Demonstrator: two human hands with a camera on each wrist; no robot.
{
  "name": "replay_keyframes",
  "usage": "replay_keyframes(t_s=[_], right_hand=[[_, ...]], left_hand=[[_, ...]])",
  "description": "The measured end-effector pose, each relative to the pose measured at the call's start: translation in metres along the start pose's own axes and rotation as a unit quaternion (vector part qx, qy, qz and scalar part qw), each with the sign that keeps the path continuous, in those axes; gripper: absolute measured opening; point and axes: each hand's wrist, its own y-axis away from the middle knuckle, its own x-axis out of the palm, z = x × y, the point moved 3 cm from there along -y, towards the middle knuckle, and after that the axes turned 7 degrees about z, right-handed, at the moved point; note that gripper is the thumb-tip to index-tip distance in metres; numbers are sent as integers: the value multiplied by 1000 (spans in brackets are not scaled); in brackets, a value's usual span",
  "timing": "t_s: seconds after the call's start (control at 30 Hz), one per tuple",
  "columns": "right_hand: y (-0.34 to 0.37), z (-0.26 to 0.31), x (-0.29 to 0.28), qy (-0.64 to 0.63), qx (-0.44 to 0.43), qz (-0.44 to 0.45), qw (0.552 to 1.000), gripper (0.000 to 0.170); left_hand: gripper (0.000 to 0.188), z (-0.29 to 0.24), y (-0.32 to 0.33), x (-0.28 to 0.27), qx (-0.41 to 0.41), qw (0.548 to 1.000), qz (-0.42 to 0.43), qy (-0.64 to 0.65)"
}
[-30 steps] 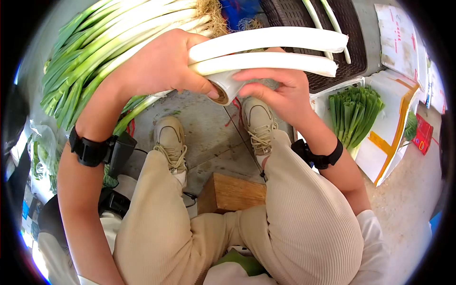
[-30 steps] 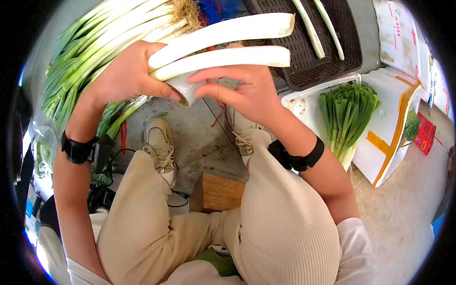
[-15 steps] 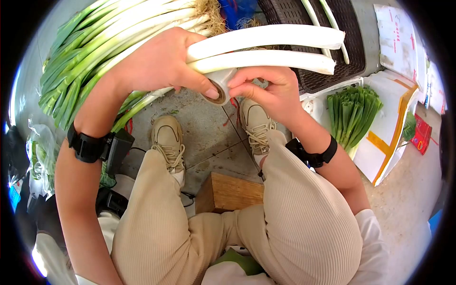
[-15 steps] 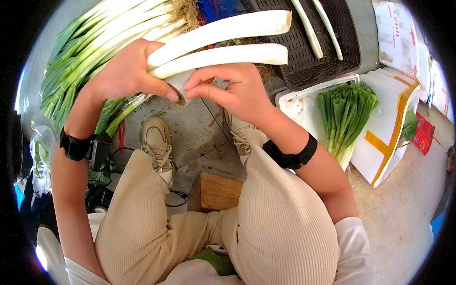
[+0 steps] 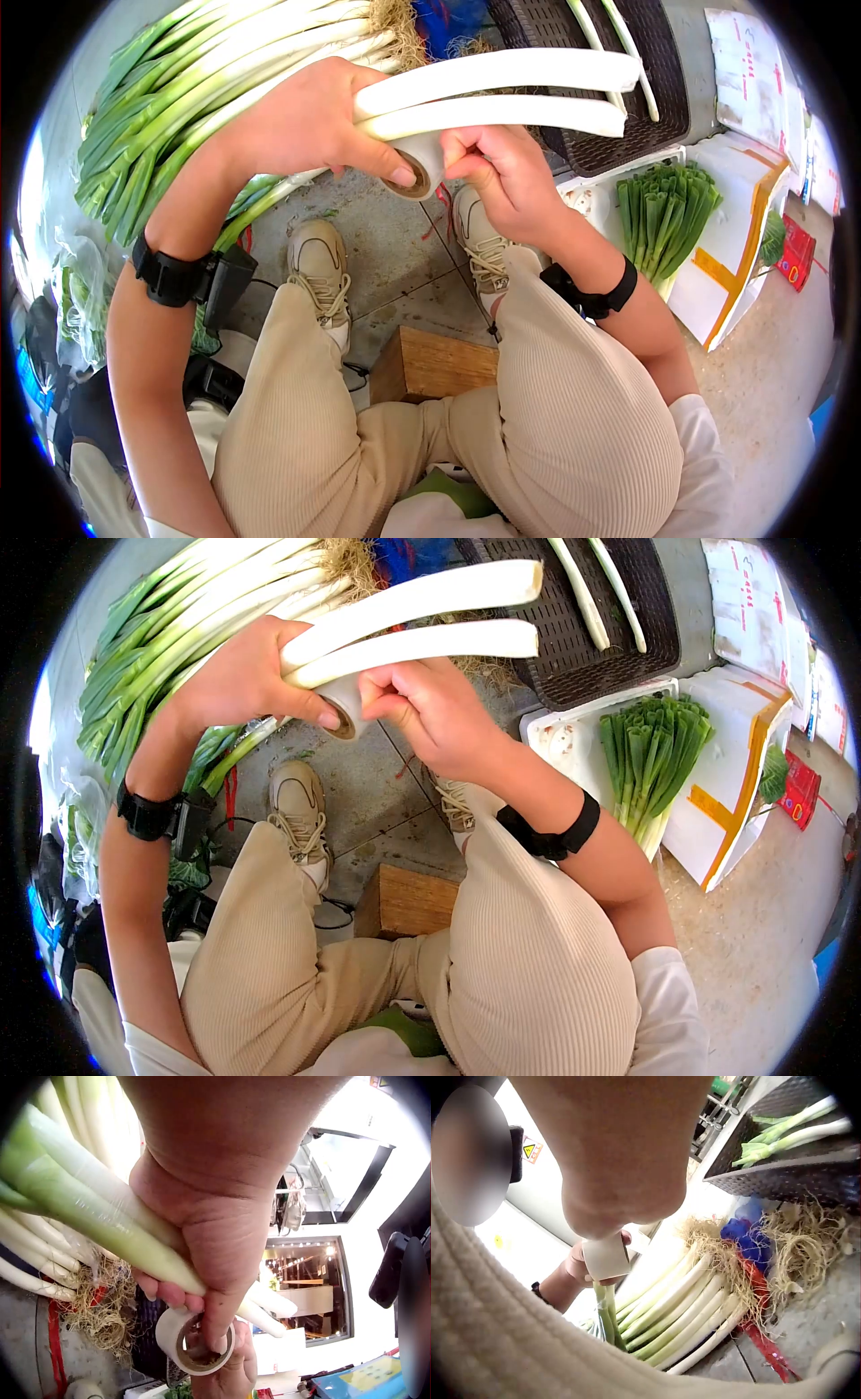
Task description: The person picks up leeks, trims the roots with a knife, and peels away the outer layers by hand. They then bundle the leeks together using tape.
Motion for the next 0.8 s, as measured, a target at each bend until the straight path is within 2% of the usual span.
replay_keyframes(t_s=[0.13, 0.2, 0.3, 0.43, 0.5, 0.53, 0.6, 0.73, 0.8], right_hand=[[6, -1, -4, 14, 21, -14, 1000, 11], [8, -2, -7, 79, -36, -59, 994, 9], [8, -3, -9, 134, -83, -72, 985, 7], [6, -5, 0, 102, -114, -76, 985, 7], [7, -10, 6, 5, -100, -128, 987, 11], [6, -10, 9, 5, -100, -128, 987, 11], [4, -10, 10, -16, -121, -150, 981, 11], [-1, -9, 6, 3, -151, -159, 976, 10], [-2, -9, 5, 23, -169, -153, 973, 9]], left_hand=[[49, 0, 1, -5, -17, 1000, -21, -11], [49, 0, 1, -7, 5, 1000, -20, 11], [48, 0, 1, -7, -6, 1000, -9, 27], [46, -3, 0, -6, -20, 999, -7, 28], [46, -2, -1, -5, -26, 999, -7, 30], [46, 1, -2, -4, -26, 999, -8, 31], [47, 2, -5, -3, 41, 999, -12, 22], [47, -1, -3, -3, 8, 999, 3, 46], [51, 1, -3, -2, 44, 990, -6, 136]])
